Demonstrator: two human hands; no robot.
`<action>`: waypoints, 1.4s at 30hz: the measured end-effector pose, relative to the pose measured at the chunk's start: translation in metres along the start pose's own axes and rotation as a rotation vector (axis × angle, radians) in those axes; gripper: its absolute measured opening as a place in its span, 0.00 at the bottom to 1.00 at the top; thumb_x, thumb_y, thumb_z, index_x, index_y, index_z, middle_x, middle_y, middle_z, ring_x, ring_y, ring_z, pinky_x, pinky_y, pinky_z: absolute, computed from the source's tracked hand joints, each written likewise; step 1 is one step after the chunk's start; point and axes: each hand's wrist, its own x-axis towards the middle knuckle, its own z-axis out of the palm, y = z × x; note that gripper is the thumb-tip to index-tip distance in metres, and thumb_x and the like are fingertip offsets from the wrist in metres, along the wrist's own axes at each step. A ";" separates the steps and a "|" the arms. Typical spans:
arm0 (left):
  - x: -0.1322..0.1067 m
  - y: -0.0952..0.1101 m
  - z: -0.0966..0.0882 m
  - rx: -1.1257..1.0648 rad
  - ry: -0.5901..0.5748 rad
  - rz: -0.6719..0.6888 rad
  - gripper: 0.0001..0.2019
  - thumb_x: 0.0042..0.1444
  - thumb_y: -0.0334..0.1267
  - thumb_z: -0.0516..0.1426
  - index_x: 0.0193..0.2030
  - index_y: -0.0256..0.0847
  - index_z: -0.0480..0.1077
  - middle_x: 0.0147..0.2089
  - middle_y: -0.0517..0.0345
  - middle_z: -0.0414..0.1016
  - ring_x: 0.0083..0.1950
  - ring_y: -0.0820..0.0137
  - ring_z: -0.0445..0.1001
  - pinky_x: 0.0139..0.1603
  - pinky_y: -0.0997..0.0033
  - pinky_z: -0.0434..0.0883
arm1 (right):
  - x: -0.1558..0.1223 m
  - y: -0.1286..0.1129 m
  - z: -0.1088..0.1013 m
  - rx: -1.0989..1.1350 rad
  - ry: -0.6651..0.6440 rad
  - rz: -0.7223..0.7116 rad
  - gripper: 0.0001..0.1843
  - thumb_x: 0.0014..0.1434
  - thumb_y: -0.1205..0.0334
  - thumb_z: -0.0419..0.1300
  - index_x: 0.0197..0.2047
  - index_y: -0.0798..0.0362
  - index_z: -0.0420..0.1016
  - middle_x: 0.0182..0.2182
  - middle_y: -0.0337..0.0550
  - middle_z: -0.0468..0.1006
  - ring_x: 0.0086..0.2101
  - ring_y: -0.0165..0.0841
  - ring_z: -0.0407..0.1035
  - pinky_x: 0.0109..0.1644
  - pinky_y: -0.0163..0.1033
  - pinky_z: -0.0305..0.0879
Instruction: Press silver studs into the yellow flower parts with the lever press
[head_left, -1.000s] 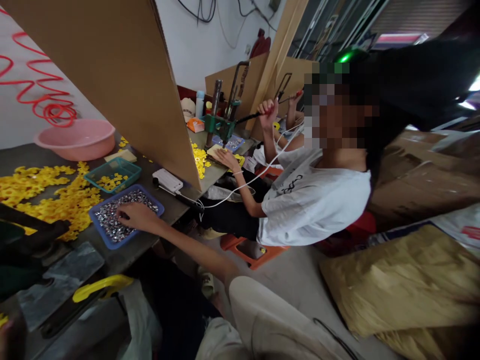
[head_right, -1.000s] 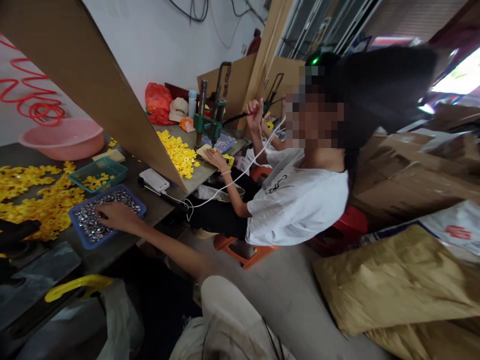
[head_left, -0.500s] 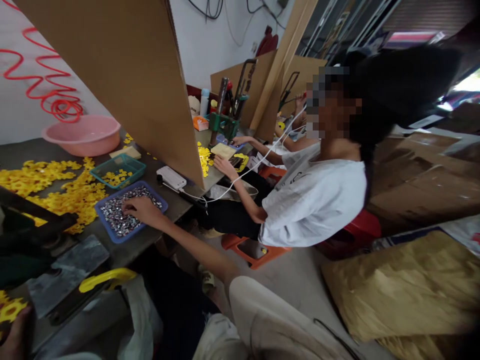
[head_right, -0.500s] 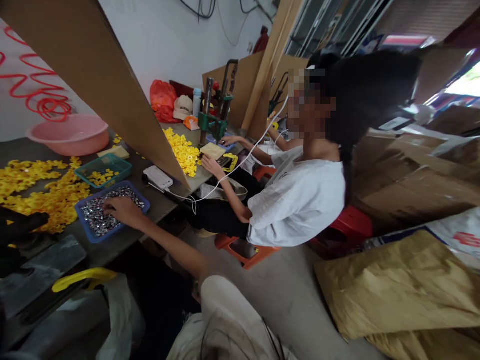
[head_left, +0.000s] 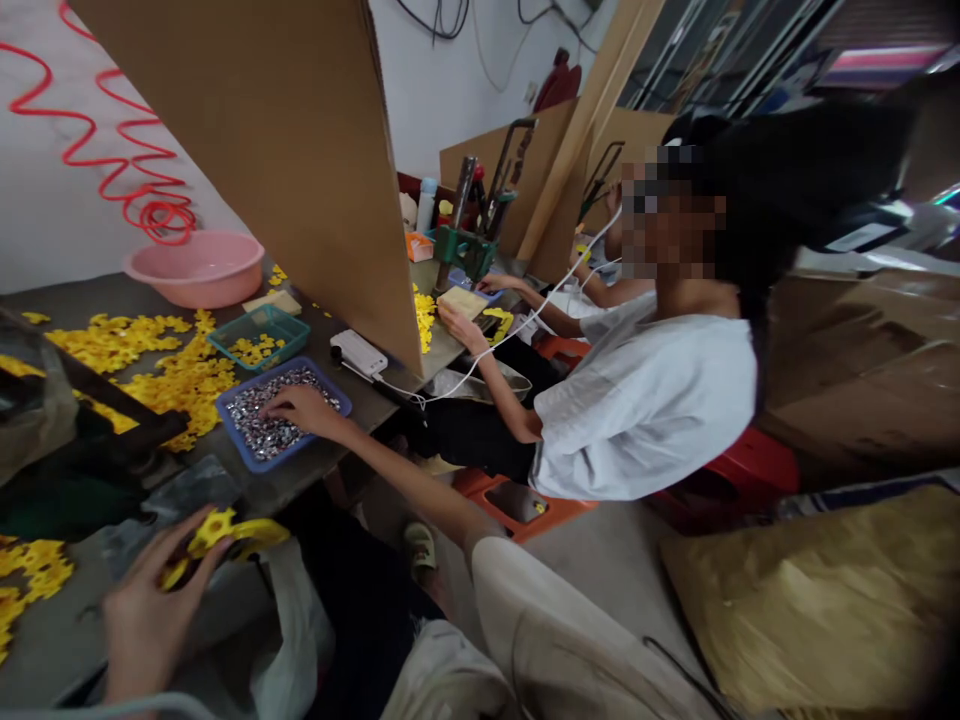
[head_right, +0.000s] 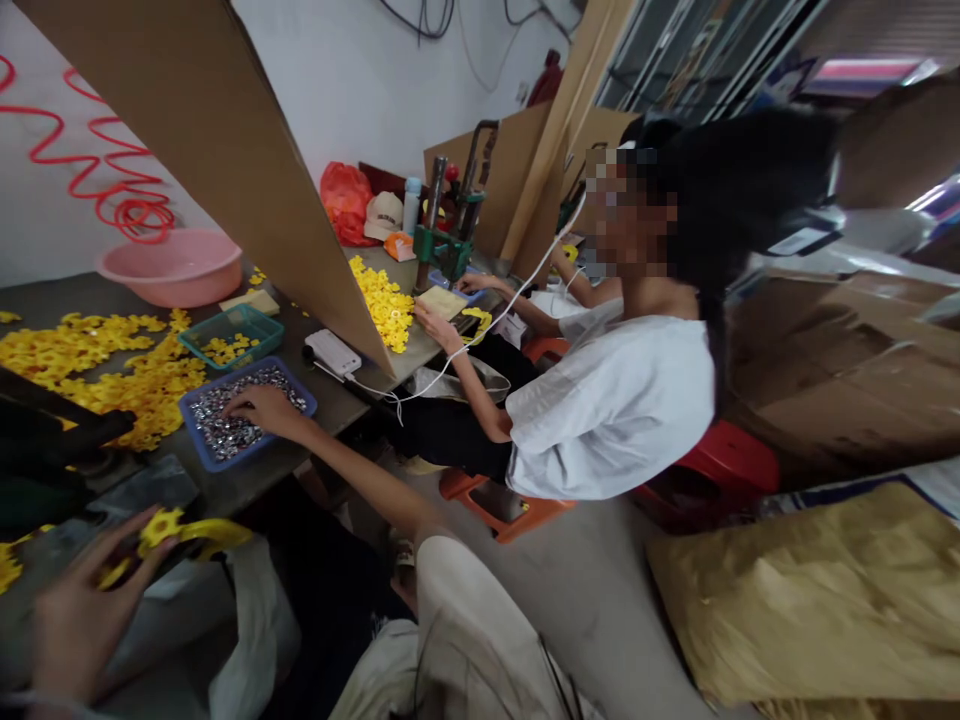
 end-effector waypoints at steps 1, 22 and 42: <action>0.004 0.001 0.009 -0.003 0.003 0.018 0.21 0.55 0.60 0.56 0.49 0.53 0.74 0.45 0.59 0.79 0.42 0.58 0.78 0.41 0.61 0.75 | 0.001 0.000 0.000 0.013 -0.020 -0.009 0.08 0.62 0.68 0.61 0.37 0.54 0.83 0.39 0.43 0.81 0.41 0.29 0.72 0.47 0.30 0.60; 0.099 0.015 0.078 0.038 -0.015 -0.046 0.18 0.56 0.48 0.60 0.47 0.37 0.75 0.45 0.49 0.79 0.45 0.59 0.76 0.47 0.66 0.70 | -0.004 -0.010 -0.013 0.438 -0.096 -0.019 0.04 0.57 0.70 0.63 0.36 0.59 0.81 0.33 0.44 0.81 0.36 0.30 0.73 0.44 0.33 0.64; 0.098 0.011 0.073 -0.045 -0.067 -0.014 0.18 0.56 0.49 0.60 0.47 0.37 0.77 0.46 0.48 0.80 0.45 0.60 0.77 0.49 0.65 0.71 | -0.005 -0.020 -0.007 0.193 0.006 -0.003 0.03 0.55 0.73 0.65 0.31 0.58 0.81 0.30 0.41 0.79 0.33 0.28 0.70 0.40 0.31 0.61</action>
